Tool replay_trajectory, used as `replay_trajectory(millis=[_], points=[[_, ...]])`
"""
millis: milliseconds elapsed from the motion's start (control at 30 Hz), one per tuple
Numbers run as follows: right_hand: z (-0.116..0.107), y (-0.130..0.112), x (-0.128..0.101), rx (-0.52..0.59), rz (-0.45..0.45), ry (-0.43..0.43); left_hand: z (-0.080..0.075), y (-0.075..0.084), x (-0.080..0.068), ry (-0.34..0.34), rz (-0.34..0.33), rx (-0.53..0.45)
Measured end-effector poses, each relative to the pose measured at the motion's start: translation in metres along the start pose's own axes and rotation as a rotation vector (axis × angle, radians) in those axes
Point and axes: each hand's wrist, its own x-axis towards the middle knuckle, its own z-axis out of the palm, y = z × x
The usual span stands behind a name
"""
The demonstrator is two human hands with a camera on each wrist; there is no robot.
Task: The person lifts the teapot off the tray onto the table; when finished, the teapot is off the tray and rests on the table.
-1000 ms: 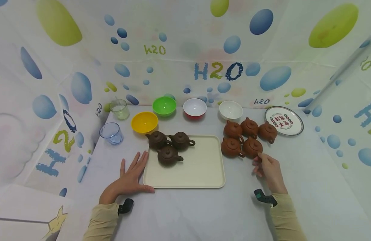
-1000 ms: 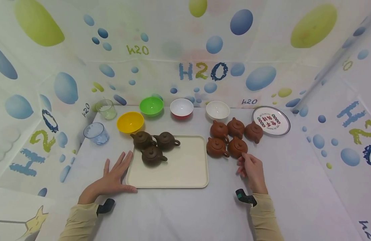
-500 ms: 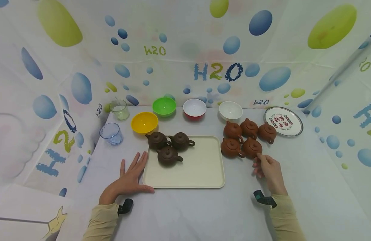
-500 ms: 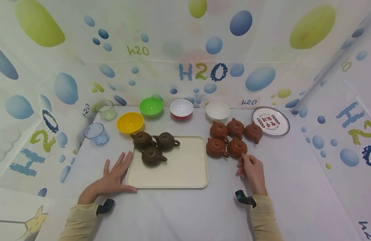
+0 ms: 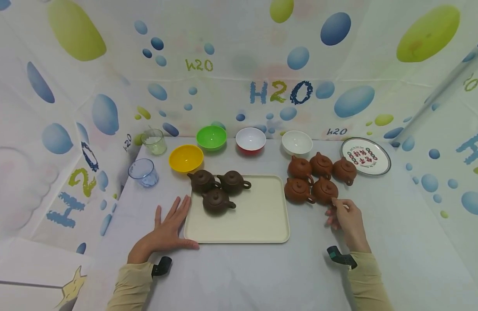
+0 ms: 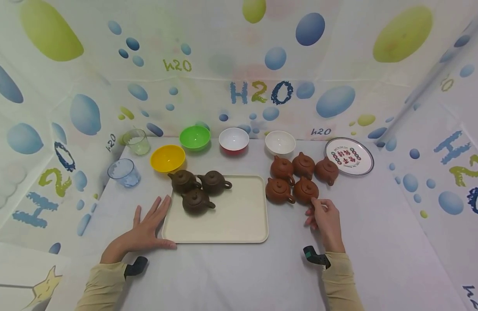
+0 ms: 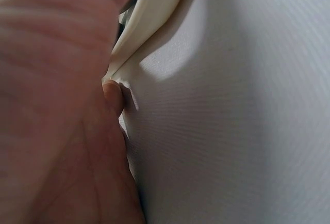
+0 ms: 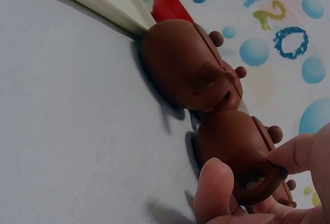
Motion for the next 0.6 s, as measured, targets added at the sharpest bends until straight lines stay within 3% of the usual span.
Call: replay_trajectory(millis=[600], points=[[-0.021,0.013,-0.019,-0.061,0.041,-0.003,-0.001,0.001,-0.005,0.061,0.096,-0.042]])
